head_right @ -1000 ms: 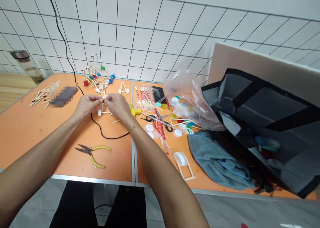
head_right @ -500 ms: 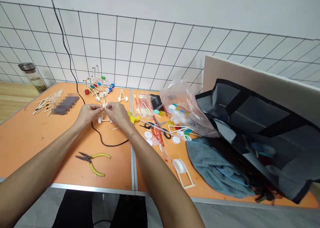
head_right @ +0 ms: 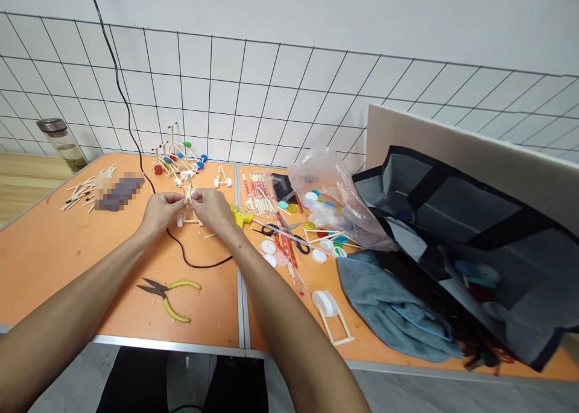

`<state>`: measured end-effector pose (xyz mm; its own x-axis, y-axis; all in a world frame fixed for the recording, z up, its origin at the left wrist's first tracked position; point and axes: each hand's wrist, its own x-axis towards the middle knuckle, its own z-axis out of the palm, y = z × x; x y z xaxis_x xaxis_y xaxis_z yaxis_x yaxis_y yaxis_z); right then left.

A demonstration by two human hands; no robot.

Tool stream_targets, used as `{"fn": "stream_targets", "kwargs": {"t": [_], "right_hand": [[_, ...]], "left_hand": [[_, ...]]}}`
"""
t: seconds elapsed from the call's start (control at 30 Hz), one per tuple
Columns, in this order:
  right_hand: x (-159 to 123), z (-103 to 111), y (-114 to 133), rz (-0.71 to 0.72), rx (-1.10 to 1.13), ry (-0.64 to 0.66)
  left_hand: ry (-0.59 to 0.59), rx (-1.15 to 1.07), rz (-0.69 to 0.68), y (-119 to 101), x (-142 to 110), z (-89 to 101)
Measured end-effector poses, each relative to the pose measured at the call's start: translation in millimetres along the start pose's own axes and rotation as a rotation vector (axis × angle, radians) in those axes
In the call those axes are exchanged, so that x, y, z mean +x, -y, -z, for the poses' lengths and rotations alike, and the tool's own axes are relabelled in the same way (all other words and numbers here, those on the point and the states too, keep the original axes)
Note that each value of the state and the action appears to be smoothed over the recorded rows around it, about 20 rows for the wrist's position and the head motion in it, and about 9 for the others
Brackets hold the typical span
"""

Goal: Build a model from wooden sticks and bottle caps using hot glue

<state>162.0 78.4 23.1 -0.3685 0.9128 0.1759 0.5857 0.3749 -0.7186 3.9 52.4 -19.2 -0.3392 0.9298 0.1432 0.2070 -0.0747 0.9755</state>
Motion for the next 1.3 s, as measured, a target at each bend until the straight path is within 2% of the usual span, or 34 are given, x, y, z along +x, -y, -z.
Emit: {"fn": "stream_targets", "kwargs": {"t": [0.23, 0.6, 1.3], "right_hand": [[0.6, -0.8, -0.8, 0.005, 0.000, 0.000], [0.2, -1.9, -0.9, 0.020, 0.006, 0.007], [0.5, -3.9, 0.1, 0.003, 0.031, -0.007]], "left_hand": [[-0.034, 0.039, -0.036, 1.3, -3.5, -2.6], [0.013, 0.100, 0.006, -8.5, -9.4, -0.8], [-0.023, 0.134, 0.004, -7.5, -9.8, -1.7]]}}
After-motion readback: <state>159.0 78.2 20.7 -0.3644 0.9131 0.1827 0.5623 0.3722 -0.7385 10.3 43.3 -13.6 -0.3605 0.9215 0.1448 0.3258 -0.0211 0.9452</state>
